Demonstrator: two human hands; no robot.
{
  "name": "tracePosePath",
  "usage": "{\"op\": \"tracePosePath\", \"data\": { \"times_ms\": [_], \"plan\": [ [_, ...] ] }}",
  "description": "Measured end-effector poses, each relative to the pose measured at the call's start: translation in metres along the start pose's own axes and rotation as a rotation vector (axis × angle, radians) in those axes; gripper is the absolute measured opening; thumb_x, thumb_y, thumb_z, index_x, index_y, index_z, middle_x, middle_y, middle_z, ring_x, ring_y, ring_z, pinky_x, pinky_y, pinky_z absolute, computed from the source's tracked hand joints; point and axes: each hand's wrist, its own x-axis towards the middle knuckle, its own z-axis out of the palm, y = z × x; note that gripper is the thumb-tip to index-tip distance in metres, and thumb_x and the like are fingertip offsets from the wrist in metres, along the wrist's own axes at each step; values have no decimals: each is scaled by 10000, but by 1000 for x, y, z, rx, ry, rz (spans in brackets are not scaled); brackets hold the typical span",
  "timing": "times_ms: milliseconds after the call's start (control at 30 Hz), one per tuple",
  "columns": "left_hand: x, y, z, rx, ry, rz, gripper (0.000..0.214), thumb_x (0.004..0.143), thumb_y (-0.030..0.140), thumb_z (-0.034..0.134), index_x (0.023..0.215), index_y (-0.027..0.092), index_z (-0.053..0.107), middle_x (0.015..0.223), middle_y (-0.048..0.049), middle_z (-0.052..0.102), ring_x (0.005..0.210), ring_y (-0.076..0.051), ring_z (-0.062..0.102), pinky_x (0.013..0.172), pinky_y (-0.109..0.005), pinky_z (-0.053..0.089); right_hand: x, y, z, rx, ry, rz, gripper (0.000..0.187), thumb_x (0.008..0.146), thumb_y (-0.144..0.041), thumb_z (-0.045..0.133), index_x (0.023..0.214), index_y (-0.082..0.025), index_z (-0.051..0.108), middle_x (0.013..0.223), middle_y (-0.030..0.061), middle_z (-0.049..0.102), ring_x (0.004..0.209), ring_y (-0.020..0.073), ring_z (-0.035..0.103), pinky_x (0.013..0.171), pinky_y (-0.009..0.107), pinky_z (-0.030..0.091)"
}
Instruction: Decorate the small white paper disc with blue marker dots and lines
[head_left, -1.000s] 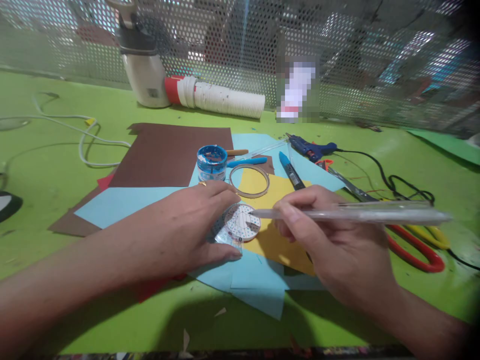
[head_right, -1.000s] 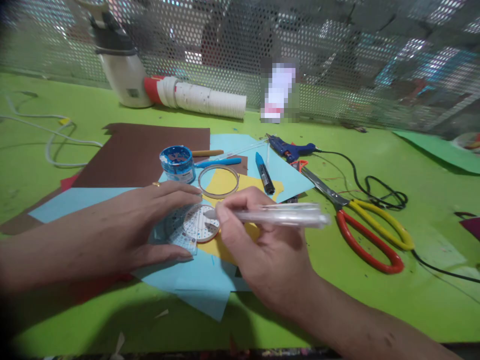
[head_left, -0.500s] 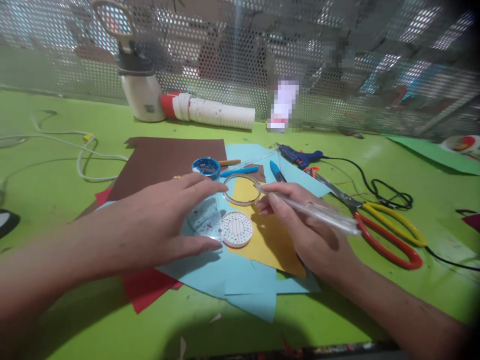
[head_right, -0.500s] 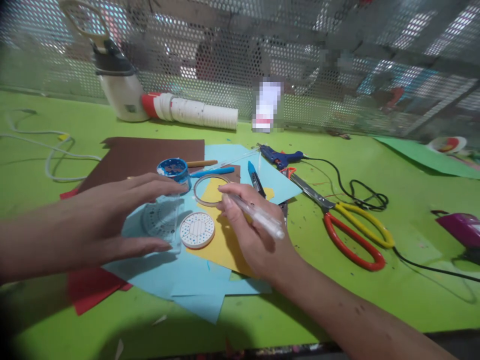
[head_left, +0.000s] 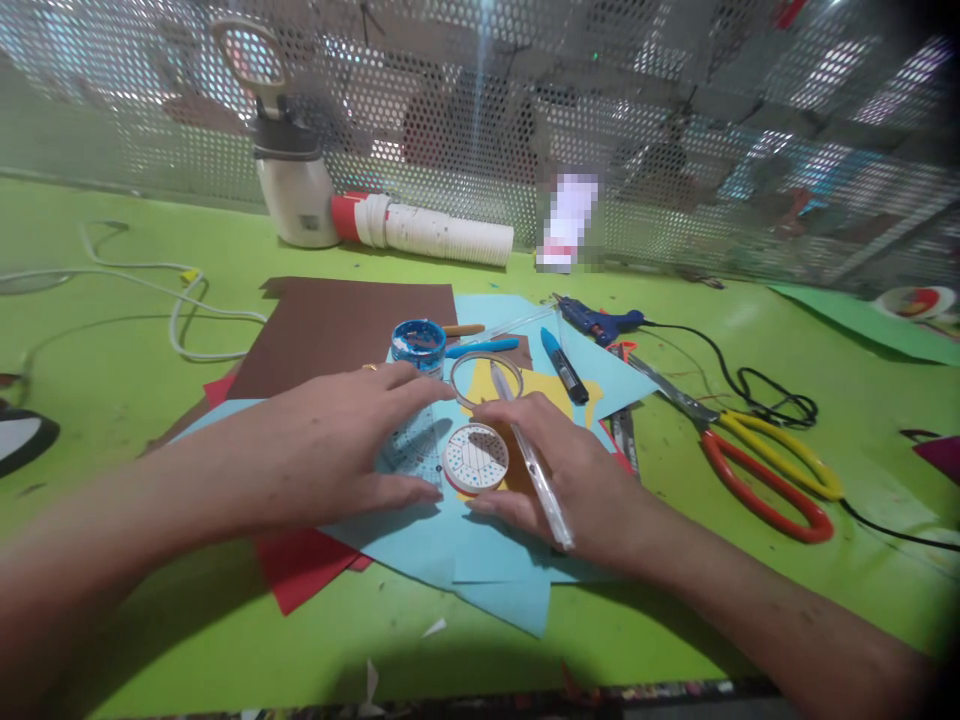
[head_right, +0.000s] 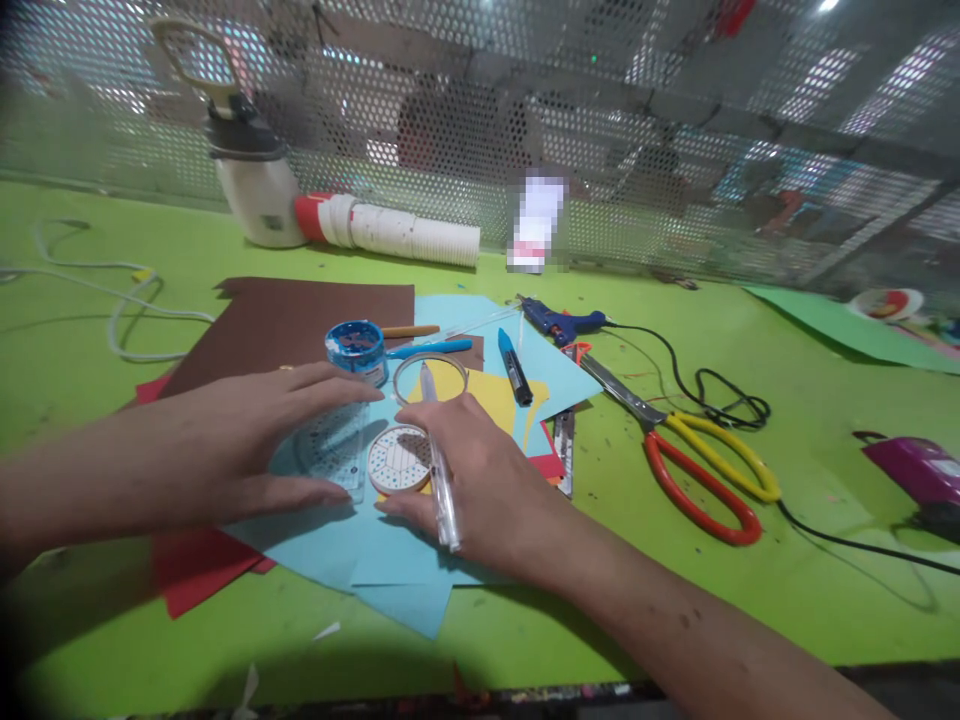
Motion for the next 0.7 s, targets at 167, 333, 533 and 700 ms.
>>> {"op": "tracePosePath", "data": {
  "times_ms": [167, 333, 533, 700],
  "plan": [
    [1, 2, -1, -3, -10, -2, 629, 797, 515, 642, 1351, 258, 490, 1295, -145, 579, 1088, -398, 620, 880, -562, 506, 1, 1, 6, 8, 22, 23, 487, 803, -314, 739, 1213, -191, 508, 1076, 91, 611, 975, 216, 591, 830, 383, 507],
    [1, 2, -1, 2, 3, 4, 626, 792, 538, 641, 1337, 264, 500, 1281, -142, 589, 1067, -399, 631, 872, -554, 514, 4, 3, 2, 28, 1, -52, 377, 839, -278, 699, 1168, -221, 523, 1063, 63, 630, 938, 201, 580, 816, 360, 501],
    [0, 1, 2, 12, 1, 33, 641, 808, 555, 625, 1357, 265, 466, 1298, -142, 578, 1073, -389, 628, 861, -539, 525, 7, 5, -7, 45, -127, -137, 391, 856, -227, 671, 1215, -182, 522, 1143, 97, 609, 1030, 212, 573, 827, 341, 502],
    [0, 1, 4, 26, 10, 41, 633, 823, 561, 617, 1356, 269, 441, 1342, -139, 546, 1120, -382, 604, 876, -531, 523, 2, 7, -7, 90, -33, -77, 417, 818, -265, 717, 1186, -207, 527, 1118, 75, 627, 954, 193, 619, 815, 334, 508]
  ]
}}
